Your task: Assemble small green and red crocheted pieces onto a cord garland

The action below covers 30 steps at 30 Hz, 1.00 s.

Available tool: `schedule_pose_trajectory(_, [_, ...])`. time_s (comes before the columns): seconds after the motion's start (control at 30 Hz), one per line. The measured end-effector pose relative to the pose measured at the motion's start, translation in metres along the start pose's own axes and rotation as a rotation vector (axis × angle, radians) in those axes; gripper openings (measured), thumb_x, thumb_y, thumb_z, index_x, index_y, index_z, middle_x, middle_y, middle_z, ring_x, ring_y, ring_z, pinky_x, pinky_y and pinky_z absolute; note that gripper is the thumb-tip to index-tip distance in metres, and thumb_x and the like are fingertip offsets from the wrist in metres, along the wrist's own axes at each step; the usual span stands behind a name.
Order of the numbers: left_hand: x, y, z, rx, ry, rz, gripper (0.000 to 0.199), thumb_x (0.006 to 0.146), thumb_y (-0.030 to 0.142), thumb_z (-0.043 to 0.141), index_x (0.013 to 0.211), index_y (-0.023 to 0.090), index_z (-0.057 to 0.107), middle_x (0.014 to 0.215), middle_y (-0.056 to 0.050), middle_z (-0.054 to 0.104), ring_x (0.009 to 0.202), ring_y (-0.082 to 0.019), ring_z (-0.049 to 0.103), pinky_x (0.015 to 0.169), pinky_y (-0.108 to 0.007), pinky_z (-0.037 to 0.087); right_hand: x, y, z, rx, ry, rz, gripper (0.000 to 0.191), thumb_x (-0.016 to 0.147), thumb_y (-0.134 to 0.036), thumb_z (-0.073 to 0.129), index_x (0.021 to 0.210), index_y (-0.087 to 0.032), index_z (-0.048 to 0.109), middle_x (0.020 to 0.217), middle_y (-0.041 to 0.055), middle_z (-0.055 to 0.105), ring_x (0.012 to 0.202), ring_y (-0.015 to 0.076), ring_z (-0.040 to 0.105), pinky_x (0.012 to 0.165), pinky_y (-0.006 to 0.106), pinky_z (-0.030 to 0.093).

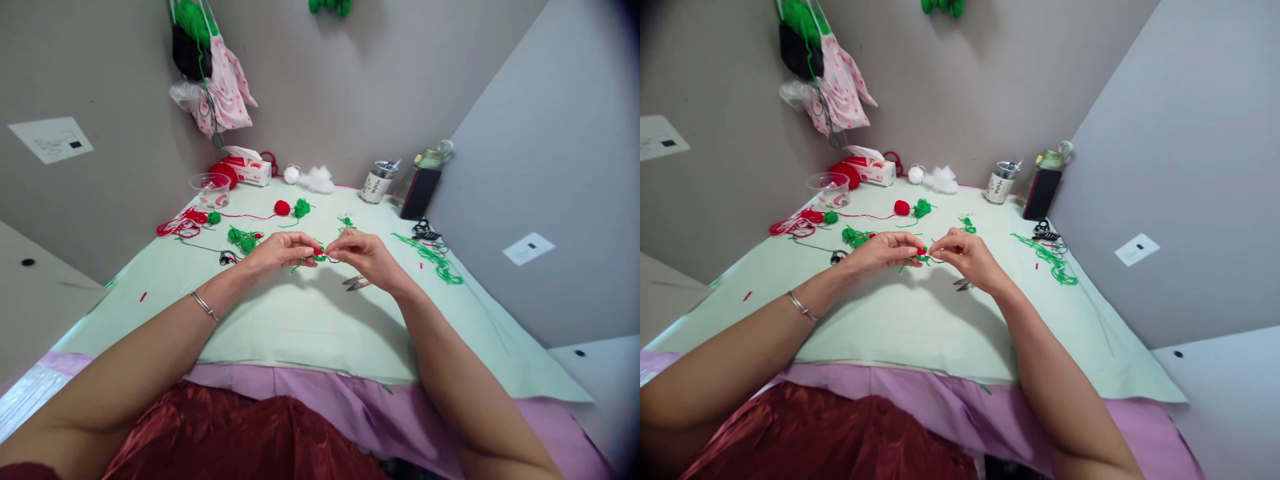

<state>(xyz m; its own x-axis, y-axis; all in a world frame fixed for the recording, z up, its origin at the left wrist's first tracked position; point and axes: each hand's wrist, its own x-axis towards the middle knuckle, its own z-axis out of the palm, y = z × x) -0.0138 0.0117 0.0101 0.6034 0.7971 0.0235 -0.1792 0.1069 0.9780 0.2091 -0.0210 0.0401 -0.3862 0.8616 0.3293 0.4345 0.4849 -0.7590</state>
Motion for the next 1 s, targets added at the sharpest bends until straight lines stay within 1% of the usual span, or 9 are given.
schedule_pose_trajectory(0.1, [0.001, -0.002, 0.001, -0.018, -0.009, -0.008, 0.023, 0.074, 0.029, 0.08, 0.092, 0.016, 0.074, 0.092, -0.005, 0.073, 0.081, -0.017, 0.07, 0.088, -0.037, 0.052, 0.001, 0.003, 0.003, -0.01, 0.029, -0.015, 0.02, 0.087, -0.04, 0.069, 0.086, -0.022, 0.078, 0.073, 0.0012, 0.054, 0.068, 0.0146, 0.05, 0.066, 0.031, 0.04])
schedule_pose_trajectory(0.23, [0.001, -0.003, 0.003, -0.064, 0.007, -0.006, 0.024, 0.071, 0.027, 0.082, 0.09, 0.016, 0.074, 0.092, -0.005, 0.072, 0.082, -0.017, 0.069, 0.087, -0.037, 0.053, 0.001, 0.003, 0.006, -0.05, 0.089, -0.052, 0.013, 0.087, -0.033, 0.069, 0.087, -0.023, 0.077, 0.076, 0.0014, 0.055, 0.071, 0.0147, 0.05, 0.067, 0.03, 0.04])
schedule_pose_trajectory(0.3, [0.001, -0.002, 0.003, -0.078, 0.015, -0.004, 0.024, 0.071, 0.027, 0.082, 0.09, 0.015, 0.074, 0.091, -0.005, 0.072, 0.082, -0.017, 0.068, 0.087, -0.036, 0.054, 0.001, 0.001, 0.005, -0.037, 0.086, -0.056, 0.013, 0.088, -0.032, 0.068, 0.089, -0.024, 0.077, 0.077, 0.0017, 0.055, 0.072, 0.0152, 0.05, 0.067, 0.031, 0.04])
schedule_pose_trajectory(0.43, [0.001, -0.001, 0.003, -0.08, 0.006, 0.007, 0.022, 0.073, 0.027, 0.081, 0.09, 0.015, 0.074, 0.091, -0.005, 0.071, 0.083, -0.016, 0.067, 0.088, -0.037, 0.053, 0.0, -0.001, 0.0, -0.001, 0.025, -0.035, 0.017, 0.09, -0.034, 0.065, 0.092, -0.024, 0.078, 0.077, 0.0019, 0.055, 0.071, 0.0153, 0.051, 0.066, 0.031, 0.041])
schedule_pose_trajectory(0.57, [0.0, 0.001, 0.003, -0.052, -0.018, -0.011, 0.021, 0.074, 0.026, 0.08, 0.092, 0.016, 0.073, 0.092, -0.005, 0.071, 0.083, -0.016, 0.068, 0.089, -0.037, 0.051, 0.0, -0.002, -0.007, 0.033, -0.05, -0.018, 0.019, 0.091, -0.033, 0.062, 0.097, -0.026, 0.079, 0.075, 0.0013, 0.051, 0.072, 0.0154, 0.049, 0.065, 0.03, 0.04])
schedule_pose_trajectory(0.7, [-0.003, 0.003, 0.003, -0.006, -0.063, -0.031, 0.017, 0.078, 0.027, 0.078, 0.091, 0.016, 0.073, 0.088, -0.005, 0.072, 0.081, -0.017, 0.069, 0.084, -0.035, 0.051, -0.001, -0.003, -0.013, 0.064, -0.133, -0.013, 0.02, 0.09, -0.032, 0.062, 0.098, -0.024, 0.079, 0.074, 0.001, 0.05, 0.072, 0.0153, 0.047, 0.064, 0.03, 0.038])
schedule_pose_trajectory(0.8, [-0.003, 0.0, 0.003, 0.003, -0.106, -0.043, 0.018, 0.079, 0.028, 0.077, 0.092, 0.017, 0.073, 0.088, -0.005, 0.072, 0.081, -0.017, 0.07, 0.082, -0.033, 0.051, 0.0, -0.002, -0.013, 0.084, -0.157, -0.007, 0.019, 0.089, -0.031, 0.063, 0.095, -0.022, 0.079, 0.074, 0.001, 0.052, 0.071, 0.0144, 0.048, 0.064, 0.03, 0.038])
schedule_pose_trajectory(0.9, [0.0, -0.005, 0.002, -0.032, -0.107, -0.043, 0.021, 0.077, 0.029, 0.079, 0.093, 0.017, 0.073, 0.09, -0.005, 0.072, 0.081, -0.017, 0.071, 0.085, -0.034, 0.051, 0.001, -0.001, -0.008, 0.102, -0.118, 0.013, 0.016, 0.087, -0.031, 0.066, 0.089, -0.02, 0.077, 0.077, 0.0013, 0.055, 0.069, 0.0136, 0.05, 0.063, 0.029, 0.04])
schedule_pose_trajectory(1.0, [0.003, -0.01, 0.003, -0.082, -0.062, -0.049, 0.024, 0.074, 0.028, 0.081, 0.093, 0.017, 0.072, 0.091, -0.004, 0.072, 0.081, -0.017, 0.071, 0.09, -0.036, 0.051, 0.001, 0.0, 0.001, 0.062, -0.01, 0.026, 0.009, 0.085, -0.028, 0.068, 0.086, -0.019, 0.072, 0.083, 0.0026, 0.062, 0.073, 0.0145, 0.055, 0.066, 0.029, 0.045])
